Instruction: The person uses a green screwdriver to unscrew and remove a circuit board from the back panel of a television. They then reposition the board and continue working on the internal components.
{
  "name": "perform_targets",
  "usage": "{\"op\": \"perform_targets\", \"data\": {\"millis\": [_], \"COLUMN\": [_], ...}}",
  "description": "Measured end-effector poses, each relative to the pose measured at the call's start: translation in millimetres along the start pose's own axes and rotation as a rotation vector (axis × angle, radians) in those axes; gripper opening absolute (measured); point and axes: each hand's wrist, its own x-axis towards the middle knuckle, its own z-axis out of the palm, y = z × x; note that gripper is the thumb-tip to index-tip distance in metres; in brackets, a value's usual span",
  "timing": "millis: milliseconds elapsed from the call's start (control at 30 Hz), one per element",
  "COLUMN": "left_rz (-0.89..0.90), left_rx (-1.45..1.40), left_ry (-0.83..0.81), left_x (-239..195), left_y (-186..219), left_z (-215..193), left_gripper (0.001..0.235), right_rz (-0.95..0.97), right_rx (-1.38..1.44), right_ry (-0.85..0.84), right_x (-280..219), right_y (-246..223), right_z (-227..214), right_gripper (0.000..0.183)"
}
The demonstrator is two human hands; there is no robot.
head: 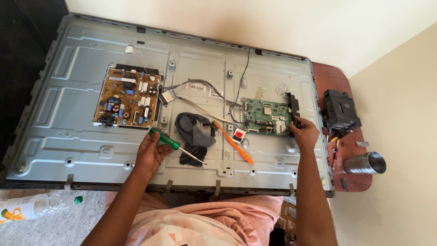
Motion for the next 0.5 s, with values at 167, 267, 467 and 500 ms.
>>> {"op": "perform_targets", "data": {"millis": [167,267,467,500], "left_rz": [0.004,0.007,0.008,0.007], "left_rx": [-0.003,-0.022,0.017,0.015], "left_ry": [-0.013,-0.031,-0.007,-0.009], "left_x": [1.0,0.9,-1.2,-1.3], "left_y": [-0.8,-0.9,2.1,2.4], "left_z": [-2.1,-1.7,2.4,3.3], "left_gripper": [0.036,0.035,0.036,0.036], "right_rz": [-0.044,-0.099,-0.034,-0.021], "right_rx": [-0.002,0.022,-0.002,-0.001], "right_ry": [0.012,0.028,0.032,0.038], "right_x": [0.0,-0.1,-6.5,-7.7], "right_y": [5.7,4.8,-10.3,-12.5], "right_z": [1.5,0.5,-0.6,-1.5], "right_gripper": [0.047,0.047,0.048,0.048]}}
